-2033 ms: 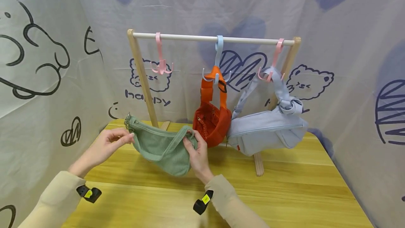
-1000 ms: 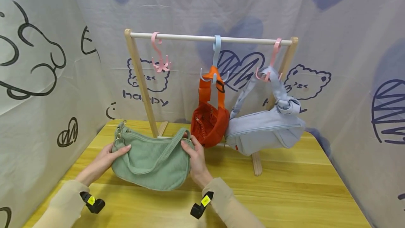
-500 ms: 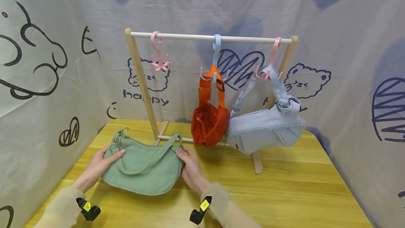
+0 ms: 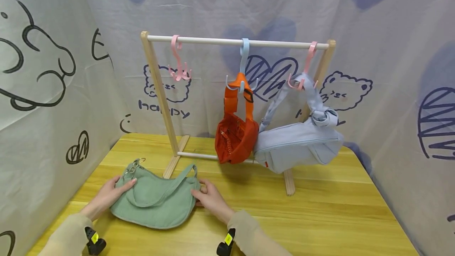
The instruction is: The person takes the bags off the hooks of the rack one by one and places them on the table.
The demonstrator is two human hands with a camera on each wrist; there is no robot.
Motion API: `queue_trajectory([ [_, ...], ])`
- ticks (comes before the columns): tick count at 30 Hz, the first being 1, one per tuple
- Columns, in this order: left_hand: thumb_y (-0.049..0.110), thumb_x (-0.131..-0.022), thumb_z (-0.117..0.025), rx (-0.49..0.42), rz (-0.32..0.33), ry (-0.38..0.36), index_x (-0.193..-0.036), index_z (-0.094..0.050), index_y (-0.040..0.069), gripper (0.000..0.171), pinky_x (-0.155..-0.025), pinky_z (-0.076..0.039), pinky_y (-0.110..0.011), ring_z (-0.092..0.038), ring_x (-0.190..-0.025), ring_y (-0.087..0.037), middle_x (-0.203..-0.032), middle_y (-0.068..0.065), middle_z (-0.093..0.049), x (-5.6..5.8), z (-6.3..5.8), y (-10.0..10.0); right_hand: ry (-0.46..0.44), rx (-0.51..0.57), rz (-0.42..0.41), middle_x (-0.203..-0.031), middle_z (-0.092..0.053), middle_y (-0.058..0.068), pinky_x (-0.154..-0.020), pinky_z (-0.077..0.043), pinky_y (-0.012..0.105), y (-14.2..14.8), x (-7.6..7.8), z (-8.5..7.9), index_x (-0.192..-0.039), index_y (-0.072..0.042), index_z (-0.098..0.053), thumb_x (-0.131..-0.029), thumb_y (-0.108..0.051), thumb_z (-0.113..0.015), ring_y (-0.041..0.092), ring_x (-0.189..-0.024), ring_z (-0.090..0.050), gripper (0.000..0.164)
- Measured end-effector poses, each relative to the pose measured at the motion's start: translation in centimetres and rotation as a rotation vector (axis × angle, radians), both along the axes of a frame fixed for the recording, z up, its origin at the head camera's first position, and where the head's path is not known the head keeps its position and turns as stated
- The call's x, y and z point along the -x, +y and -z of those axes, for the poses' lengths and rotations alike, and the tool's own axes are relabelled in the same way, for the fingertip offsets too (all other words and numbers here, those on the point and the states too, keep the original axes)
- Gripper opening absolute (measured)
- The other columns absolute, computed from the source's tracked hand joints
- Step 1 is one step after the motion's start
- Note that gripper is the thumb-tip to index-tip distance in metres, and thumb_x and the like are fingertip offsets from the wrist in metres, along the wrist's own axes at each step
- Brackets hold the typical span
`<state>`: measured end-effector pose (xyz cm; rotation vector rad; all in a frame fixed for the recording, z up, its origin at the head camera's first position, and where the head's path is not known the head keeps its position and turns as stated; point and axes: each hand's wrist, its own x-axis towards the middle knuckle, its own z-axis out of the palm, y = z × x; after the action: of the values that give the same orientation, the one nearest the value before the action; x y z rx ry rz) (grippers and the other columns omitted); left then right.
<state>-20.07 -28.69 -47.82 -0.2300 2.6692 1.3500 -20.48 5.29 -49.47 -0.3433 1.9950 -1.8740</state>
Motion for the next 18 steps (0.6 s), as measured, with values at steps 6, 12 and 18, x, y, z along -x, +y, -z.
queue_trajectory([
  [6,0.05,-0.103,-0.048,0.122,0.047,-0.006,-0.141,-0.042,-0.014,0.075,-0.102,-0.047,-0.054,-0.055,-0.123,-0.044,-0.138,-0.036,-0.051,0.0,0.1,-0.9,0.079,-0.111,0.024,-0.118,-0.063,0.026,-0.083,-0.06,0.042,0.2,0.1,0.8,-0.147,0.013,-0.035,-0.101,-0.018,-0.06,0.027,-0.096,-0.068,0.061],
  [12,0.049,-0.102,-0.051,0.163,0.098,-0.029,-0.141,-0.041,-0.016,0.076,-0.101,-0.046,-0.055,-0.055,-0.121,-0.044,-0.135,-0.036,-0.052,0.4,0.0,-1.5,0.119,-0.216,0.061,-0.1,-0.064,0.015,-0.068,-0.054,0.029,0.8,0.2,1.0,-0.141,0.012,-0.042,-0.097,-0.021,-0.066,0.017,-0.079,-0.063,0.06],
  [18,0.052,-0.102,-0.049,0.135,0.115,-0.092,-0.135,-0.043,-0.014,0.074,-0.101,-0.046,-0.053,-0.054,-0.12,-0.041,-0.133,-0.034,-0.051,1.2,0.1,-2.4,0.065,-0.23,-0.008,-0.103,-0.062,0.008,-0.076,-0.049,0.023,1.4,0.6,0.8,-0.139,0.012,-0.046,-0.096,-0.023,-0.067,0.011,-0.087,-0.058,0.06],
])
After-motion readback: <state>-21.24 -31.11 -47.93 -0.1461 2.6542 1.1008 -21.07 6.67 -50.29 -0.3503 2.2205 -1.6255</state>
